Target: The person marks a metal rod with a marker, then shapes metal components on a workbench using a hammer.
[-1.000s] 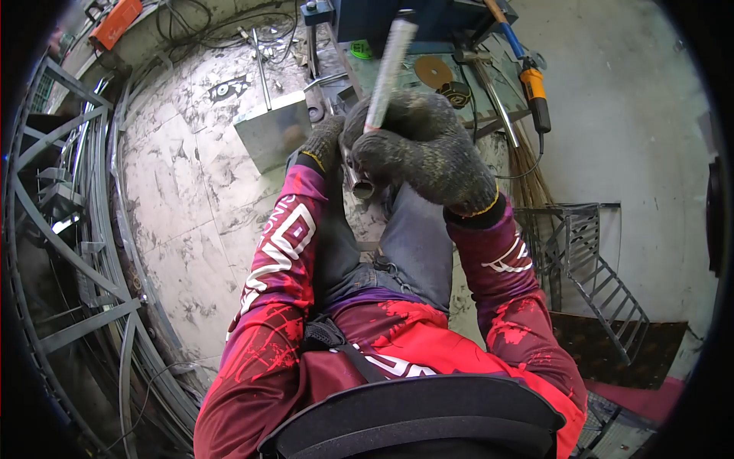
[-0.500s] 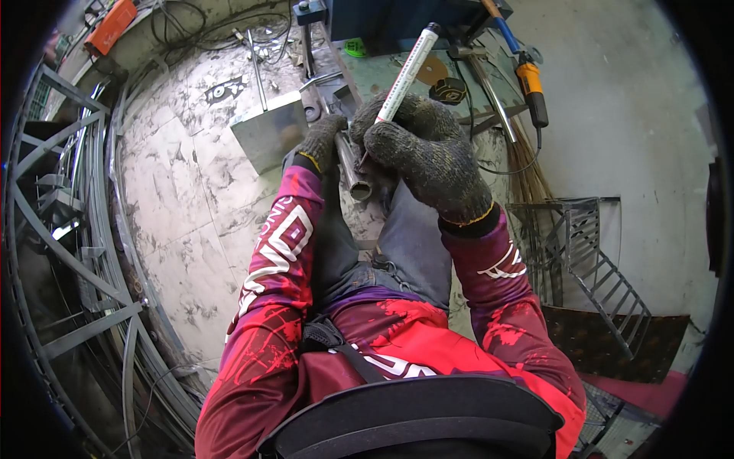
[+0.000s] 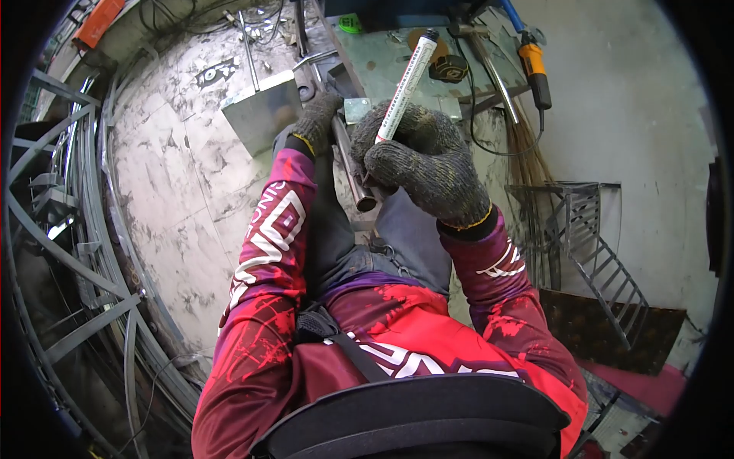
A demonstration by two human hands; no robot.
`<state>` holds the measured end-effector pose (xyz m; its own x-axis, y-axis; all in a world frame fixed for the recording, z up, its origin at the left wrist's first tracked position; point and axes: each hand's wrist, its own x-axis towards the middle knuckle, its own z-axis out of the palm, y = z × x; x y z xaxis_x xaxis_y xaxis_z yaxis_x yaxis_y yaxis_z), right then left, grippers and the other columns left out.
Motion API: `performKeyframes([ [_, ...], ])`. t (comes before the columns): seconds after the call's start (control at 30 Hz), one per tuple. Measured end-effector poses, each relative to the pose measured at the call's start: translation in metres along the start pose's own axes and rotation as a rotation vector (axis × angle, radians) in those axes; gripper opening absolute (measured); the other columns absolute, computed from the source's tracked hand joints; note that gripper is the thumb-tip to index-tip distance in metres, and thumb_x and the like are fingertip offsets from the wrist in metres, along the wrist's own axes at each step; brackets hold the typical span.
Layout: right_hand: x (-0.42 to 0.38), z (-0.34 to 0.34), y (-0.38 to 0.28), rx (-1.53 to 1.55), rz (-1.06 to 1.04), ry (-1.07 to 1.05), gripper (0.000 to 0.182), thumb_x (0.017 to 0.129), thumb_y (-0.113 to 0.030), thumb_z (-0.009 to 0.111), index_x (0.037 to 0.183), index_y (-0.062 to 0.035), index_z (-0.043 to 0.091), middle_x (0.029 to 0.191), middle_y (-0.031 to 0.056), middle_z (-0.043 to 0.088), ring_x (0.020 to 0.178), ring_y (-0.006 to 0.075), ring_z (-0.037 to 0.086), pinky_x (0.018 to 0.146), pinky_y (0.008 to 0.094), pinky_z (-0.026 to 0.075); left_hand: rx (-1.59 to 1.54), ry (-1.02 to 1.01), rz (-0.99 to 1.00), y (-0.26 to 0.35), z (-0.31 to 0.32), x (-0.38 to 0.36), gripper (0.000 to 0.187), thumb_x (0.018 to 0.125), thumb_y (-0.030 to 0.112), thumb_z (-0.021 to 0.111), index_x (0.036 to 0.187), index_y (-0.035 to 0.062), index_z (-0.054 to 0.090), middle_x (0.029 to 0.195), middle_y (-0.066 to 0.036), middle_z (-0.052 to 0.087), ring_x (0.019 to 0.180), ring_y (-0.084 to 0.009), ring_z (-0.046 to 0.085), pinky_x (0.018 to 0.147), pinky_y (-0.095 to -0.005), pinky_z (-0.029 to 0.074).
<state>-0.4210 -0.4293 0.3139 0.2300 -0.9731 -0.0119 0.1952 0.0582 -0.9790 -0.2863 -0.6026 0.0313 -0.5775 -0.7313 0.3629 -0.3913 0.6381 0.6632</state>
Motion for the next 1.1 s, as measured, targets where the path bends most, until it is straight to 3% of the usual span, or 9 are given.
performKeyframes([
  [0.13,-0.005,0.001,0.002,0.04,-0.007,-0.067,0.027,0.089,-0.019,0.076,0.104,0.001,0.067,0.084,0.0039,0.066,0.067,0.0088,0.058,0.058,0.0229,0.047,-0.068,0.044,0.034,0.004,-0.002,0.004,0.037,0.071,0.017,0.069,0.107,0.0113,0.063,0.095,-0.014,0.063,0.093,-0.0314,0.065,0.082,-0.0396,0.054],
  [0.2,-0.007,0.003,0.003,0.03,0.015,-0.078,0.027,0.089,-0.02,0.076,0.103,0.0011,0.067,0.083,0.004,0.065,0.067,0.0086,0.058,0.058,0.0228,0.046,-0.764,-0.12,-0.803,0.02,-0.005,0.02,0.025,0.078,0.021,0.068,0.101,0.0136,0.06,0.086,-0.008,0.061,0.079,-0.0252,0.064,0.07,-0.0416,0.054],
  [0.23,-0.008,0.006,0.0,0.052,0.018,-0.072,0.026,0.089,-0.019,0.076,0.102,0.0012,0.067,0.084,0.0037,0.065,0.067,0.0086,0.058,0.058,0.0228,0.046,-1.039,-0.011,-0.83,0.032,-0.009,0.013,0.017,0.085,0.024,0.064,0.098,0.0148,0.058,0.081,-0.004,0.059,0.069,-0.0193,0.061,0.061,-0.0419,0.051],
  [0.37,-0.01,0.002,0.004,0.025,-0.024,-0.134,0.019,0.094,-0.008,0.069,0.109,0.002,0.063,0.089,0.0038,0.065,0.075,0.0091,0.061,0.068,0.0255,0.053,-1.147,0.012,-1.046,0.041,-0.012,0.018,0.015,0.087,0.023,0.06,0.099,0.0142,0.058,0.083,-0.005,0.06,0.07,-0.0191,0.06,0.064,-0.0419,0.051],
  [0.57,-0.009,0.006,0.006,0.052,-0.012,-0.087,0.019,0.087,-0.01,0.076,0.1,0.0026,0.067,0.09,0.0048,0.064,0.075,0.012,0.061,0.066,0.0254,0.05,-0.4,-0.191,-0.52,0.01,-0.004,0.007,0.039,0.073,0.021,0.072,0.109,0.0124,0.06,0.102,-0.012,0.061,0.098,-0.0265,0.062,0.087,-0.0387,0.052],
  [0.63,-0.008,0.003,0.008,-0.013,-0.034,-0.115,0.016,0.09,-0.011,0.073,0.099,0.0015,0.067,0.087,0.0034,0.064,0.074,0.0103,0.06,0.066,0.0252,0.051,-0.119,0.047,-0.003,0.012,-0.004,-0.008,0.061,0.057,0.018,0.081,0.114,0.0104,0.061,0.107,-0.016,0.06,0.107,-0.0343,0.06,0.094,-0.0382,0.05],
  [0.73,-0.007,0.003,0.012,-0.05,-0.054,-0.15,0.013,0.094,-0.012,0.071,0.096,0.0,0.067,0.082,0.0018,0.064,0.073,0.0086,0.059,0.066,0.0248,0.05,-0.253,0.062,0.038,-0.01,0.012,-0.006,0.07,0.048,0.016,0.083,0.114,0.0093,0.06,0.107,-0.019,0.06,0.106,-0.0397,0.059,0.093,-0.0411,0.05],
  [0.83,-0.008,0.004,0.012,-0.018,-0.048,-0.146,0.013,0.093,-0.012,0.071,0.094,-0.0003,0.067,0.081,0.0015,0.064,0.072,0.0084,0.058,0.066,0.0243,0.049,0.014,0.09,0.181,-0.017,0.018,-0.003,0.068,0.05,0.016,0.082,0.114,0.0087,0.06,0.106,-0.02,0.06,0.106,-0.0416,0.058,0.094,-0.0419,0.049],
  [1.1,-0.008,0.005,0.014,-0.022,-0.042,-0.147,0.014,0.093,-0.013,0.072,0.095,-0.0002,0.067,0.081,0.0016,0.064,0.072,0.0083,0.057,0.066,0.0253,0.05,-0.022,0.107,0.164,-0.011,0.014,-0.006,0.069,0.05,0.016,0.083,0.115,0.0086,0.06,0.108,-0.019,0.06,0.107,-0.0403,0.059,0.094,-0.0416,0.049],
])
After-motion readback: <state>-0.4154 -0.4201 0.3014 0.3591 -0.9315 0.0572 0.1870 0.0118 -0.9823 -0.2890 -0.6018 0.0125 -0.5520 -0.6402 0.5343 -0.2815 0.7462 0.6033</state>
